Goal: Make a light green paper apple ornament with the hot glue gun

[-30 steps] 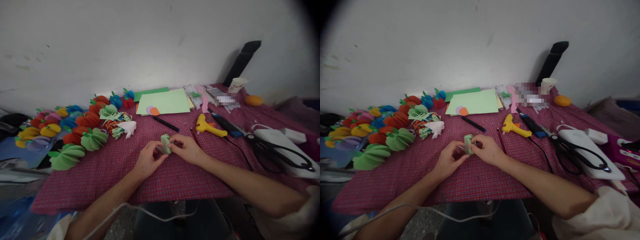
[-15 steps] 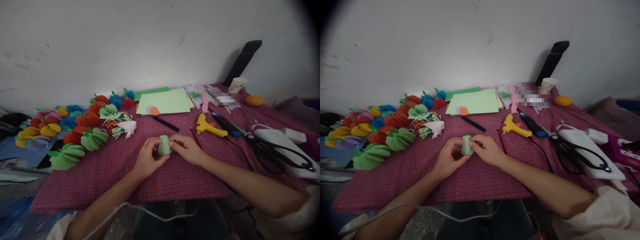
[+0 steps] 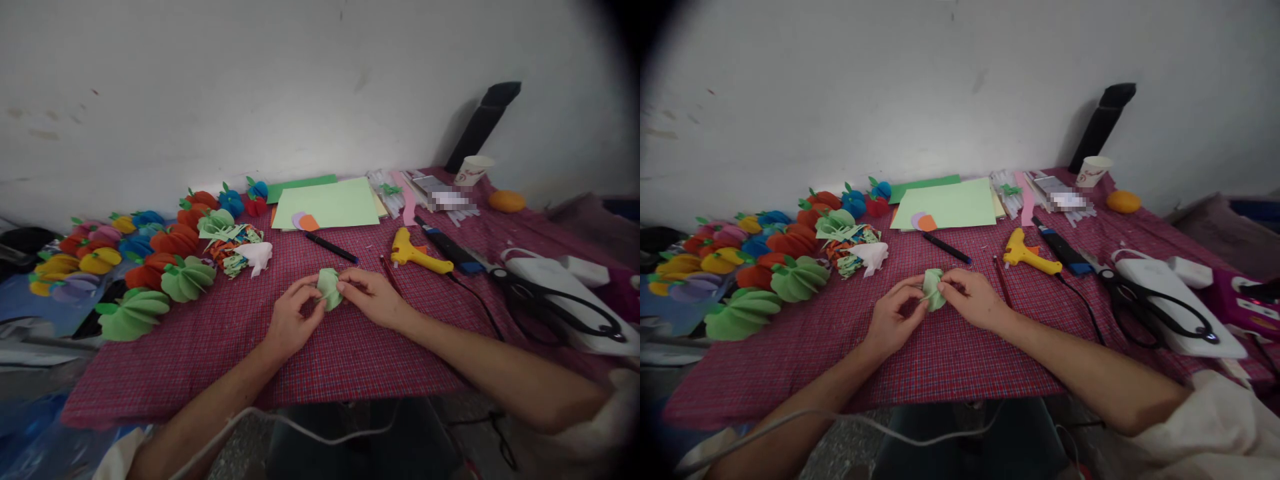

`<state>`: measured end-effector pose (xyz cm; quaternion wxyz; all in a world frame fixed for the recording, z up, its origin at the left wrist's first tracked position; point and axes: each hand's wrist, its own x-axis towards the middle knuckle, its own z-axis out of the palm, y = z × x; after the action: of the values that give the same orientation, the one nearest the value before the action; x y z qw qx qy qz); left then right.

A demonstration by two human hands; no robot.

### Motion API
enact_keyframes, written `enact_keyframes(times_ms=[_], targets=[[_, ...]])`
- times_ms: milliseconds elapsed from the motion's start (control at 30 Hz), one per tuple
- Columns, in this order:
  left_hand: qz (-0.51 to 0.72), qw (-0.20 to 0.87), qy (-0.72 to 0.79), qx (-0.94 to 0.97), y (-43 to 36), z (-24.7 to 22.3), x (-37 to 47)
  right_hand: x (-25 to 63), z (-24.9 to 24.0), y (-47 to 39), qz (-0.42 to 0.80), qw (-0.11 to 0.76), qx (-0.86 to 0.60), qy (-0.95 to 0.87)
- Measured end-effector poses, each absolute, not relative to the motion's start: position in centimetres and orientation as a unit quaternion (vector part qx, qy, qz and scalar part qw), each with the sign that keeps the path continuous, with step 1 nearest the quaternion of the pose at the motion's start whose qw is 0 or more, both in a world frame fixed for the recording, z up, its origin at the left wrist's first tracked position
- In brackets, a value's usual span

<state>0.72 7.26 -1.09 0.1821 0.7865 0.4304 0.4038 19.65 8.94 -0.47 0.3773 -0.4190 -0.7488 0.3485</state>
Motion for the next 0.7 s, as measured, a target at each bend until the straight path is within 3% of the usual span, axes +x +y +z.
enact_keyframes(times_ms=[267,533,700], targets=[[0.445,0.226,0.49,0.714,7.42,-2.01,0.49,19.62,-0.26,8.93,0.365,0.385,-0.413,-0.74],[0.48,0.103,0.525,0.695,7.79,-2.05,0.25,19.82,-0.21,9.07,0.338,0.398,-0.414,-0.745],[0.4,0.056,0.463,0.789,7.65,-1.84,0.03,19.8,-0.2,8.97,0.281,0.396,-0.407,-0.774]])
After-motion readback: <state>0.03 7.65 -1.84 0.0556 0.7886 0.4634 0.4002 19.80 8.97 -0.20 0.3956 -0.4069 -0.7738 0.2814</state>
